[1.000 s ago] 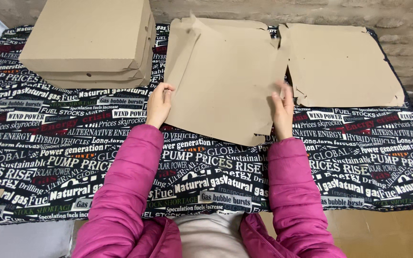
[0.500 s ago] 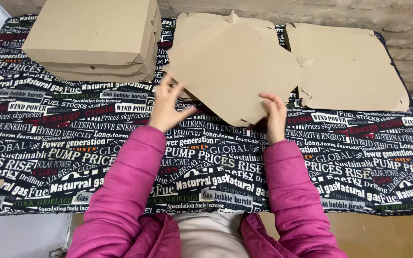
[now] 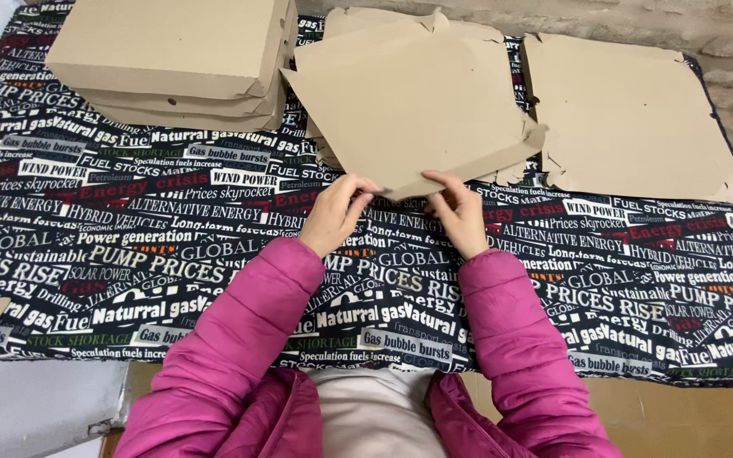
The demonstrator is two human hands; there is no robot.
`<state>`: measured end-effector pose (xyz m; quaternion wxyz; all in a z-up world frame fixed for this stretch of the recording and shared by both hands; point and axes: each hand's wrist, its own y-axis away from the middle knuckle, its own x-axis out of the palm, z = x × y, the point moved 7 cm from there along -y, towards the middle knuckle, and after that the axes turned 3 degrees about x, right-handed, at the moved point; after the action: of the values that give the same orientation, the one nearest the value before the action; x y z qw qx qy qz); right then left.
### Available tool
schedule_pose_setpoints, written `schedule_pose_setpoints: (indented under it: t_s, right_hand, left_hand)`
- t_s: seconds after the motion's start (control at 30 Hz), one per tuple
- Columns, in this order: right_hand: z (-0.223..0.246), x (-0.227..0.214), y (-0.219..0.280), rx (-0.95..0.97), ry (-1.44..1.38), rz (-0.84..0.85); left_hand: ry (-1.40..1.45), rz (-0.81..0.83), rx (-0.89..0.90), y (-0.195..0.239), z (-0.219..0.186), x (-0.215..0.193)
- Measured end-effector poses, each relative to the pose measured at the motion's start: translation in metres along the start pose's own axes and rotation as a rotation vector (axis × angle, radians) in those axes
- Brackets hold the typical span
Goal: The person assembles several cardboard pizza-style boxes by hand on a table, folding the sides and tucking in the tabs one by one until each box is formed and stacked.
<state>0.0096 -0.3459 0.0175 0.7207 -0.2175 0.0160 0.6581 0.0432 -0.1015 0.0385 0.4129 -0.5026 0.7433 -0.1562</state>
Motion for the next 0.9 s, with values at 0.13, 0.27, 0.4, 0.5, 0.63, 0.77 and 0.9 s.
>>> schedule_pose_setpoints:
  t_s: [0.13,0.27,0.4,0.5,0.63,0.77,0.9]
  right_hand:
    - [-0.017,-0.009,-0.006,0.015,0.01,-0.049]
    - [-0.011,-0.01,-0.005,0.031,0.044,-0.028]
    - [-0.005,-0.008,-0.002,0.066,0.073,-0.015]
    - [-0.004,-0.007,0.0,0.111,0.051,-0.013]
    - [0.008,-0.002,0.003,0.078,0.121,0.017]
    - [0.017,0.009,0.008,-0.05,0.381,0.055]
    - [0.014,0.018,0.012,-0.108,0.504,0.04]
  left_hand:
    - [-0.034,0.092,0.083,0.001,-0.004,0.003]
    - [-0.044,0.087,0.122,0.003,-0.019,-0.014]
    - [0.008,0.09,0.104,0.012,-0.016,-0.014]
    - [0.014,0.099,0.104,0.013,-0.019,-0.014]
    - [-0.071,0.041,0.065,0.015,-0.009,-0.015]
    - [-0.204,-0.061,0.05,0.013,-0.01,-0.027]
    - [-0.379,-0.032,0.128,0.013,-0.012,-0.019]
